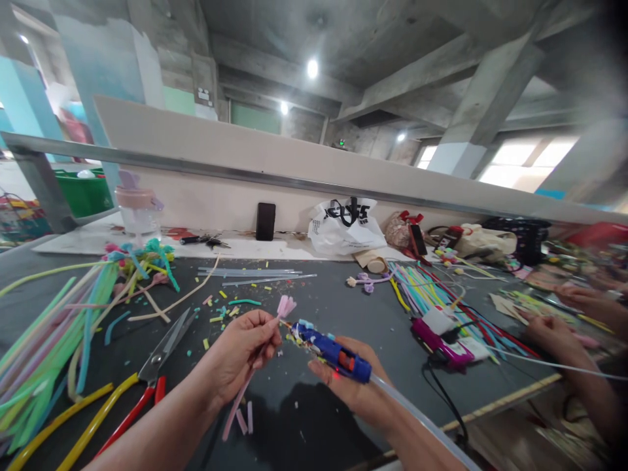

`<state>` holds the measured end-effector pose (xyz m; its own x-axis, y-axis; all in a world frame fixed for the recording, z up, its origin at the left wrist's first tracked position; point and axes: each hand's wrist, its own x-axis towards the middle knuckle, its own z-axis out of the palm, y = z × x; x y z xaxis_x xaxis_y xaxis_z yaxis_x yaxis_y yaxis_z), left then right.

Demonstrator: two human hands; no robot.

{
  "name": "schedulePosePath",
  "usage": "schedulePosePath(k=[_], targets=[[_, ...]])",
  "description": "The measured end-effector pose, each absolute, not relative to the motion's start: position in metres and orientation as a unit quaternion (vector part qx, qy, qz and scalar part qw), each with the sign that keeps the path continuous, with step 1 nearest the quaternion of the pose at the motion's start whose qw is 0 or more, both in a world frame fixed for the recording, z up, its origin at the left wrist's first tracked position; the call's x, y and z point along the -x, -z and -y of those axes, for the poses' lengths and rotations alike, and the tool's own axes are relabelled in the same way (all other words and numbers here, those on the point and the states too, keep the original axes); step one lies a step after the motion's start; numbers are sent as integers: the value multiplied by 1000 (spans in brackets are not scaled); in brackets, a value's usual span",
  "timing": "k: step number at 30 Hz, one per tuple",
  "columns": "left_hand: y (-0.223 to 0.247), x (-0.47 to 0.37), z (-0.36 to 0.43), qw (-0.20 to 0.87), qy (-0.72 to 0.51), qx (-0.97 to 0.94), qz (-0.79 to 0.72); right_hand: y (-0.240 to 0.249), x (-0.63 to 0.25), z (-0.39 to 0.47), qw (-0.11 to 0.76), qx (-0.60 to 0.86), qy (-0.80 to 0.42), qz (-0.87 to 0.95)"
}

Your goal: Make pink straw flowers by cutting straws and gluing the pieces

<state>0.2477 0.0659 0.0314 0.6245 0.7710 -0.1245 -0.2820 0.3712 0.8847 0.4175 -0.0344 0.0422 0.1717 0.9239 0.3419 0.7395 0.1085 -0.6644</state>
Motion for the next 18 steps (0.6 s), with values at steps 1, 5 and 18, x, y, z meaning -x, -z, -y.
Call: schedulePosePath(k=[1, 5, 18], targets=[[-31, -248, -66, 784, -336, -447, -270, -41, -419, 35, 402, 656, -125, 626], [-32, -247, -68, 798, -326, -429, -271, -37, -430, 34, 429, 658, -85, 613], [-33, -243, -73, 798, -318, -431, -276, -30, -503, 3, 70, 684, -87, 721]])
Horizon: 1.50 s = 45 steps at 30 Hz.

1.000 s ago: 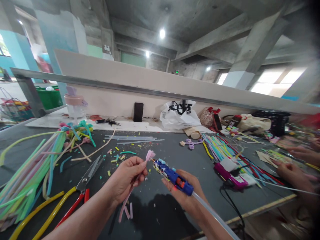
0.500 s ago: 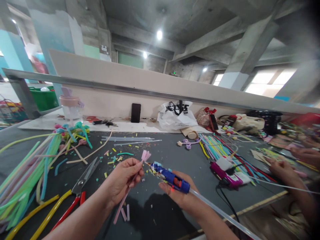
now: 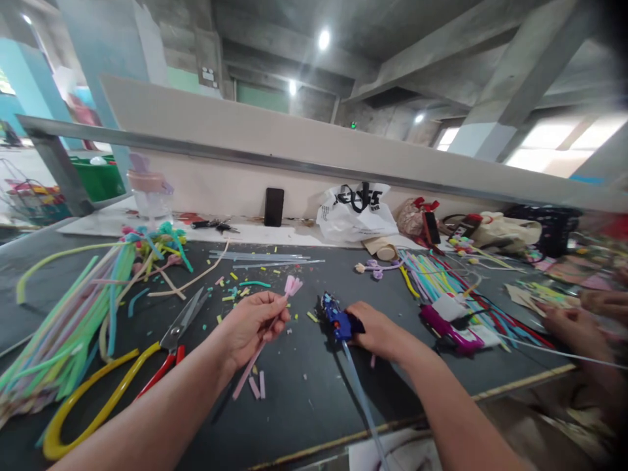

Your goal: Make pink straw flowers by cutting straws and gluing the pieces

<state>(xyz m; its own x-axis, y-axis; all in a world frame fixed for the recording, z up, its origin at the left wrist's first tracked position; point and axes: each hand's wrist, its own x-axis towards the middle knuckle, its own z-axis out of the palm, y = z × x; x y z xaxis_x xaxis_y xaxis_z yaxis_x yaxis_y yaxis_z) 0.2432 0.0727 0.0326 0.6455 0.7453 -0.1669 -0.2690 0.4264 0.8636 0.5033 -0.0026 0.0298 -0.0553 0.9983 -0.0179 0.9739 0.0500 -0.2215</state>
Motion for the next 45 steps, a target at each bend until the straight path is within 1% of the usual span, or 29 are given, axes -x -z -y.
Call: schedulePosePath(k=[3, 5, 6, 7, 9, 10, 12, 16, 21, 28, 32, 35, 37, 41, 45], targets=[[-34, -242, -74, 797, -324, -431, -271, -41, -490, 8, 68, 700, -57, 708], [-35, -241, -76, 796, -334, -428, -267, -50, -463, 14, 110, 695, 37, 710], [-35, -240, -76, 795, -341, -426, -266, -53, -445, 17, 130, 655, 46, 743], [-36, -240, -76, 792, -348, -425, -265, -55, -426, 19, 134, 597, 27, 790], [-37, -239, -77, 789, -357, -423, -266, -52, -391, 23, 105, 482, -32, 869], [-37, -239, -78, 789, -359, -422, -266, -49, -378, 23, 86, 453, -44, 886], [-36, -239, -77, 791, -357, -421, -265, -40, -360, 21, 68, 441, -46, 894], [-34, -241, -74, 796, -347, -424, -259, -26, -355, 13, 66, 455, -38, 887], [-32, -243, -71, 794, -330, -439, -260, -29, -364, 13, 90, 469, -51, 877], [-34, -245, -69, 783, -324, -462, -263, -42, -382, 16, 164, 487, -85, 854], [-34, -245, -69, 774, -324, -475, -265, -47, -396, 13, 248, 539, -105, 798], [-32, -245, -68, 764, -320, -488, -274, -54, -406, 12, 306, 607, -69, 730], [-31, -246, -66, 752, -317, -502, -285, -60, -411, 12, 323, 628, -37, 707], [-33, -248, -63, 720, -312, -531, -320, -68, -417, 12, 321, 628, 13, 709], [-35, -251, -60, 689, -305, -555, -352, -63, -417, 10, 305, 626, 35, 717]])
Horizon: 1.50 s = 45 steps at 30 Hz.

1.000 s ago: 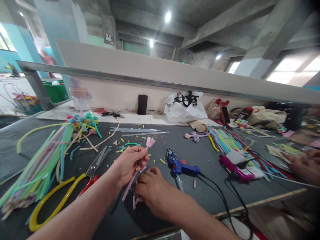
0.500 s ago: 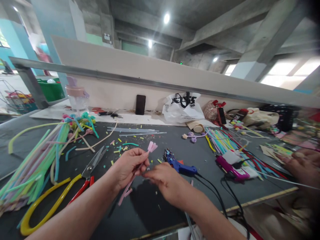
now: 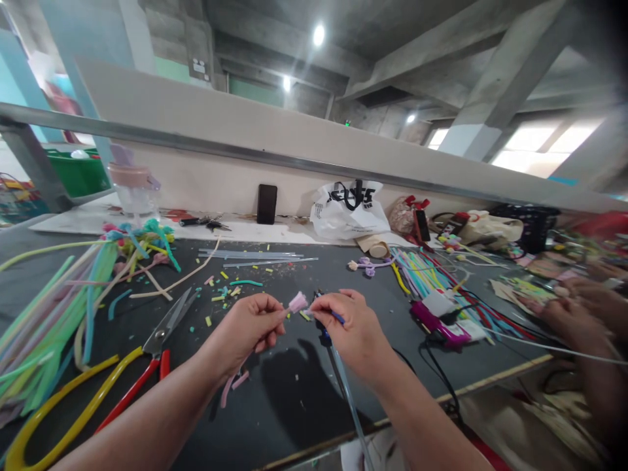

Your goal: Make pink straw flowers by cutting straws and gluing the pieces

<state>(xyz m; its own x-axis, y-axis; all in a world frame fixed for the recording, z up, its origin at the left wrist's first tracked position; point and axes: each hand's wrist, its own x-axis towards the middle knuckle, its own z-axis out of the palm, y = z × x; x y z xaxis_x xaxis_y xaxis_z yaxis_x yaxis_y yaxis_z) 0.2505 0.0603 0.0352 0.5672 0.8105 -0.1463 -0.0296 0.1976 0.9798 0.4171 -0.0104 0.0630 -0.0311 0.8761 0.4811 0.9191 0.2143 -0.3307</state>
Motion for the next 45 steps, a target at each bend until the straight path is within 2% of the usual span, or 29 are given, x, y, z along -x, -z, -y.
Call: schedulePosePath(k=[12, 36, 45], targets=[[-26, -254, -61, 673, -291, -579, -356, -55, -415, 11, 275, 603, 148, 735], [-30, -249, -62, 663, -204, -625, -357, -42, -412, 9, 267, 601, 169, 734], [-26, -244, -64, 710, -195, -598, -317, -42, -415, 5, 302, 591, 107, 740]])
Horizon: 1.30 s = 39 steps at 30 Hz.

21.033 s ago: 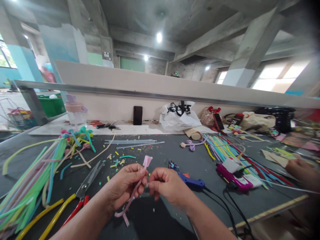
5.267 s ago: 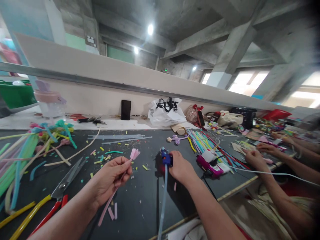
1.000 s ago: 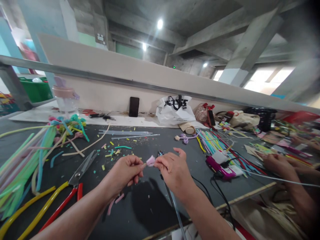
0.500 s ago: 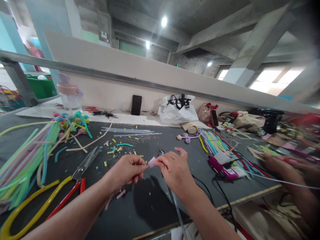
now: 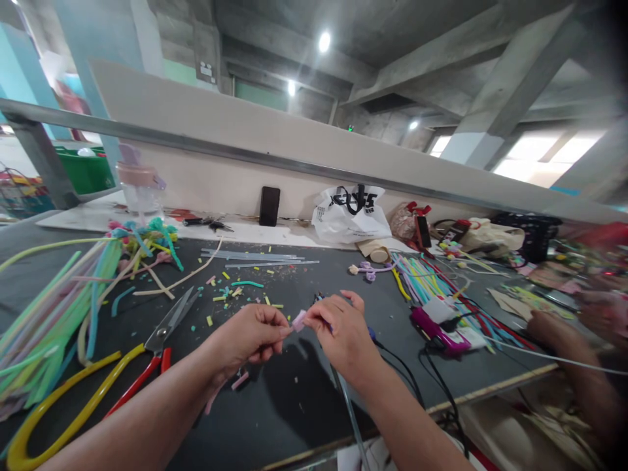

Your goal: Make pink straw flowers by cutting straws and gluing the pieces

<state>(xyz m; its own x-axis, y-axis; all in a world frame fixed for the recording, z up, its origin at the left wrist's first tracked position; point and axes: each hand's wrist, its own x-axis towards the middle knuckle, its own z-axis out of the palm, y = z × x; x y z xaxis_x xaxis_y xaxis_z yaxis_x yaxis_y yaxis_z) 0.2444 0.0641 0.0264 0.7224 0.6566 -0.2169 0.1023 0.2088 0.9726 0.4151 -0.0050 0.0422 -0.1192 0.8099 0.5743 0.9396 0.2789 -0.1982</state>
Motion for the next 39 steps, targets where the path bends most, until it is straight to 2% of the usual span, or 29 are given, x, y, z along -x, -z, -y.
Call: schedulePosePath(k=[6, 22, 25, 29, 34, 39], targets=[[-24, -242, -68, 767, -186, -542, -289, -42, -417, 2, 334, 582, 69, 738], [-22, -241, -70, 795, -165, -514, -275, -42, -418, 1, 342, 582, -27, 738], [-25, -242, -70, 814, -172, -482, -276, -42, -417, 2, 413, 575, -96, 700], [-27, -243, -68, 830, -190, -450, -272, -37, -413, 1, 562, 536, -281, 564], [-27, -244, -65, 834, -213, -443, -251, -35, -399, 3, 577, 489, -446, 479], [-28, -244, -63, 833, -205, -446, -255, -37, -389, 6, 594, 461, -467, 465]])
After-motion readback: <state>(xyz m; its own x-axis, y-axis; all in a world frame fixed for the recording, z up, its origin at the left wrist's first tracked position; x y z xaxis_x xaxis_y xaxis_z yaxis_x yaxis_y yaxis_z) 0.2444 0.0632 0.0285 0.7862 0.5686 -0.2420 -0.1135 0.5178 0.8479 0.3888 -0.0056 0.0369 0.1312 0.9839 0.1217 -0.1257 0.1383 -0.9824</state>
